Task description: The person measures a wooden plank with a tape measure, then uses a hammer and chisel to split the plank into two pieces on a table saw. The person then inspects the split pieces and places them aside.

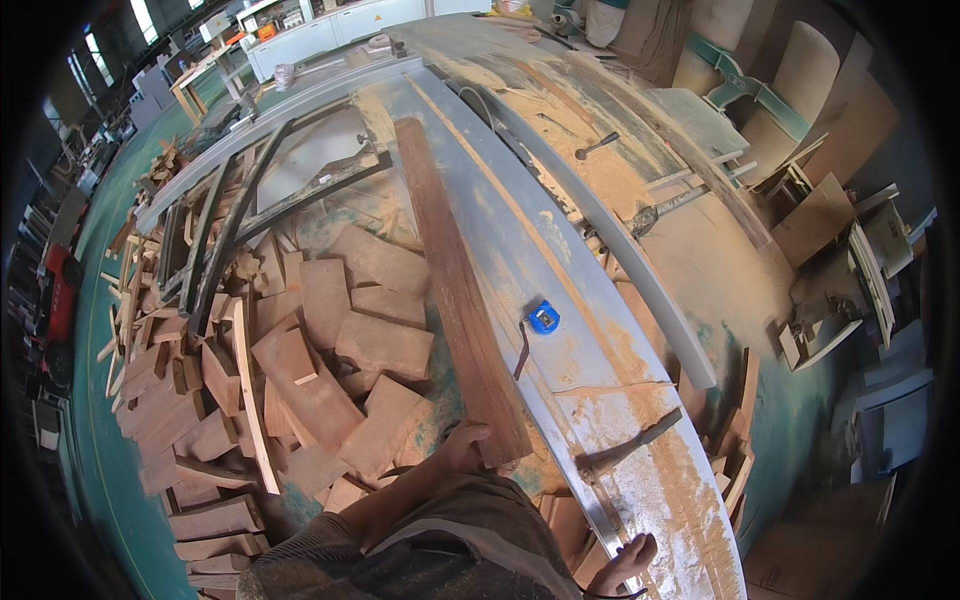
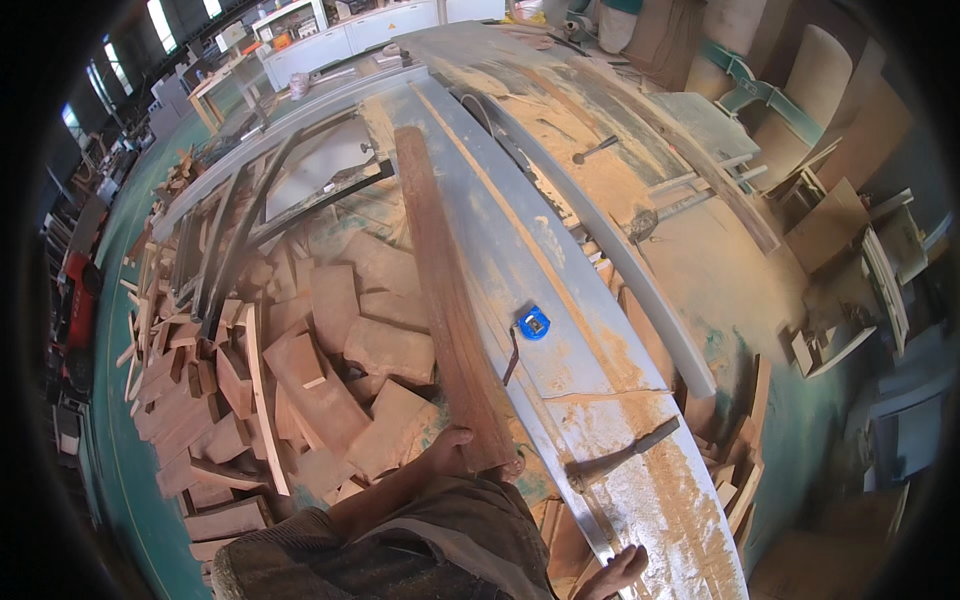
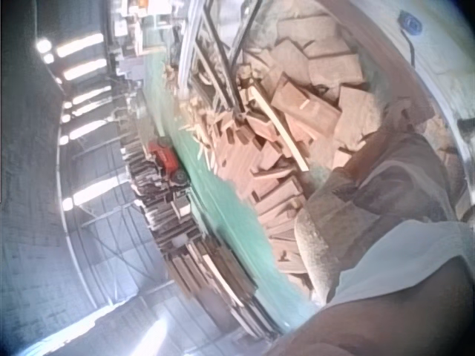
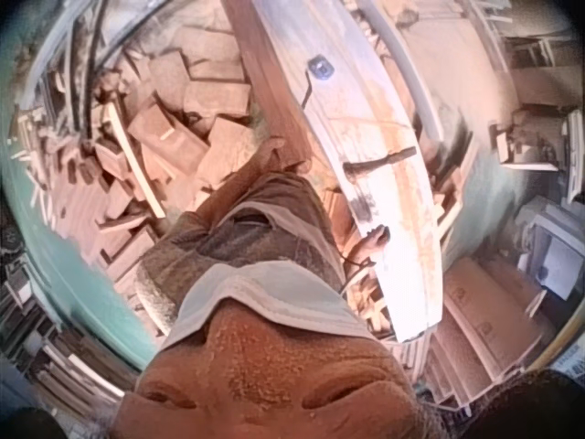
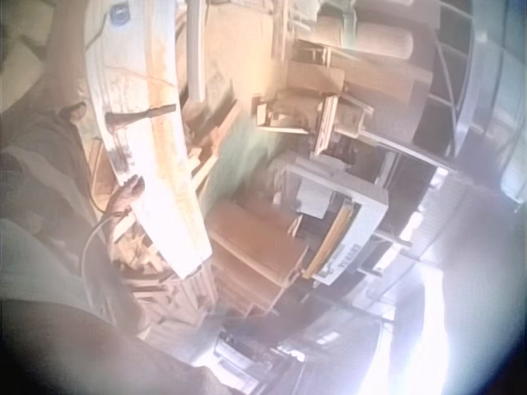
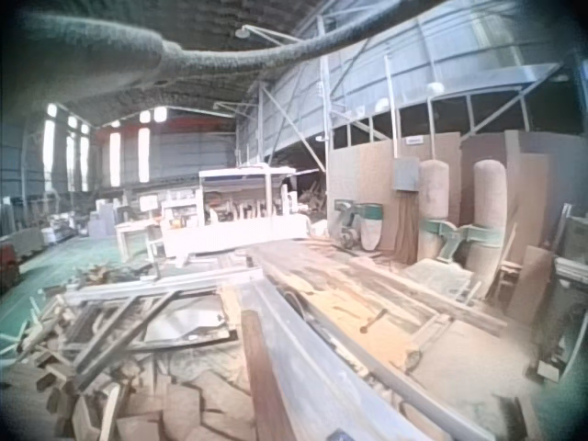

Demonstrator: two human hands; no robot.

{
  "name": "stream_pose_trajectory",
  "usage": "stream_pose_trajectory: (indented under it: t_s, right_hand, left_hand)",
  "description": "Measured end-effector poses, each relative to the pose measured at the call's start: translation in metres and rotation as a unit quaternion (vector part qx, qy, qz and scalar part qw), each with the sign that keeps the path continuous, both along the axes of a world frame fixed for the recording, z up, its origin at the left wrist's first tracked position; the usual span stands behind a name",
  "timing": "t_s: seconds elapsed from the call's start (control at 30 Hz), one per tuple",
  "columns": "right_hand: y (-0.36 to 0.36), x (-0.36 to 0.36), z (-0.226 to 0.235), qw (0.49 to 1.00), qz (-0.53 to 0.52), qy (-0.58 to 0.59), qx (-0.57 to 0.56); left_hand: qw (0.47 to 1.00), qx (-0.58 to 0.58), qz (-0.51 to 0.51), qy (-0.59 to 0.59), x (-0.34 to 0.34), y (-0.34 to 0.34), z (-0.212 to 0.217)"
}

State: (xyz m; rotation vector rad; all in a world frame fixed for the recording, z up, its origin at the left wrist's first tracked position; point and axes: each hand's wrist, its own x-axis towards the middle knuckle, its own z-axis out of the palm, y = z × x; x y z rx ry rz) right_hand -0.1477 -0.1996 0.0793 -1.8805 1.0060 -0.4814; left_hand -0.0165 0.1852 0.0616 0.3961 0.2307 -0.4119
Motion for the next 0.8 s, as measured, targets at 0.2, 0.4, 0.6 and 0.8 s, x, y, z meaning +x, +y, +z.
stream_pose_trajectory:
  t_s: [0.2,0.4,0.6,0.8]
  right_hand:
    - [0.136,0.093,0.041,0.856,0.513,0.054,0.048]
    - [0.168,0.068,0.068,0.842,0.519,0.125,-0.082]
    - [0.154,0.029,0.051,0.867,0.445,0.122,-0.187]
    - [0.145,0.009,0.054,0.921,0.368,0.068,-0.105]
  left_hand:
    - [0.966,0.206,-0.155,0.015,-0.022,0.001,0.001]
    - [0.910,0.267,-0.307,-0.086,-0.037,-0.015,-0.019]
    - [0.881,0.190,-0.416,-0.121,-0.041,-0.037,-0.033]
    - [0.839,0.164,-0.488,-0.175,-0.041,-0.037,-0.030]
